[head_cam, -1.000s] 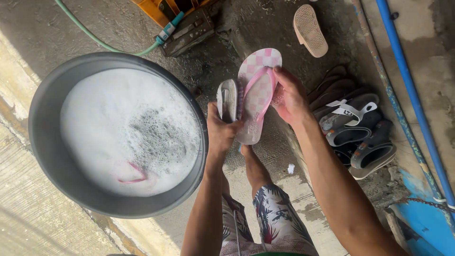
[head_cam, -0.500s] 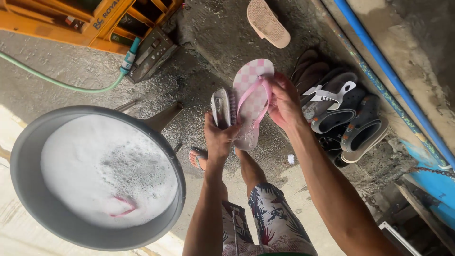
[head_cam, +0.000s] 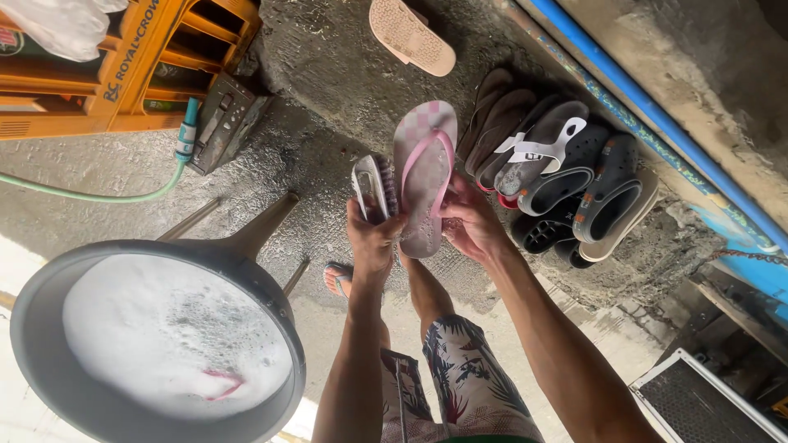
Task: The person is scrubbing a pair of pink and white flip-flops with a small brush in a basin of soapy water.
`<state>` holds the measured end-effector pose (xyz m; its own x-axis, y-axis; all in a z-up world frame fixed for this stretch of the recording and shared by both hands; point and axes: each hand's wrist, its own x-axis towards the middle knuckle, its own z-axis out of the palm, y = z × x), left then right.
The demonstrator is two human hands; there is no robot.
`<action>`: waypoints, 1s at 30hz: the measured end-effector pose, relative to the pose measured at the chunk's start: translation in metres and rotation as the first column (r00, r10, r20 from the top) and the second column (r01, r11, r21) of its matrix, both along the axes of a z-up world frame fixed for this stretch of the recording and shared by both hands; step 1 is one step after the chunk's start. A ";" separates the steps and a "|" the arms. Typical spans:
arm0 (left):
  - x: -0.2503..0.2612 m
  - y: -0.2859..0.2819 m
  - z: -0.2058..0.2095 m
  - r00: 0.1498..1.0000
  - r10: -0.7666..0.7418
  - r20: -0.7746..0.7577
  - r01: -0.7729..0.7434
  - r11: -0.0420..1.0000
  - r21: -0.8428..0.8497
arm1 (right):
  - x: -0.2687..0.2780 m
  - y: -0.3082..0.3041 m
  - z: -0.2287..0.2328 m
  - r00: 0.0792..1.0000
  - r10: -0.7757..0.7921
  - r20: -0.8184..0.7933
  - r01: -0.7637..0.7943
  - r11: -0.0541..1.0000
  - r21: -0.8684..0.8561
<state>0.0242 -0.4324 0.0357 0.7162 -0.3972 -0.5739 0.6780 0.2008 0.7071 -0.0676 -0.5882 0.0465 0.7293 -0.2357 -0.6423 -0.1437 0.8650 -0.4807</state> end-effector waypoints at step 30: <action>-0.018 -0.016 -0.057 0.943 -0.309 0.122 0.210 0.839 0.502 | -0.004 0.008 -0.055 0.988 -0.130 -0.081 0.144 0.970 0.196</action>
<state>0.0063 -0.4480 -0.0210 0.7402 -0.2975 -0.6030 0.4992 -0.3576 0.7893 -0.0714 -0.5799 -0.0082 0.6524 -0.1918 -0.7332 -0.0432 0.9565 -0.2887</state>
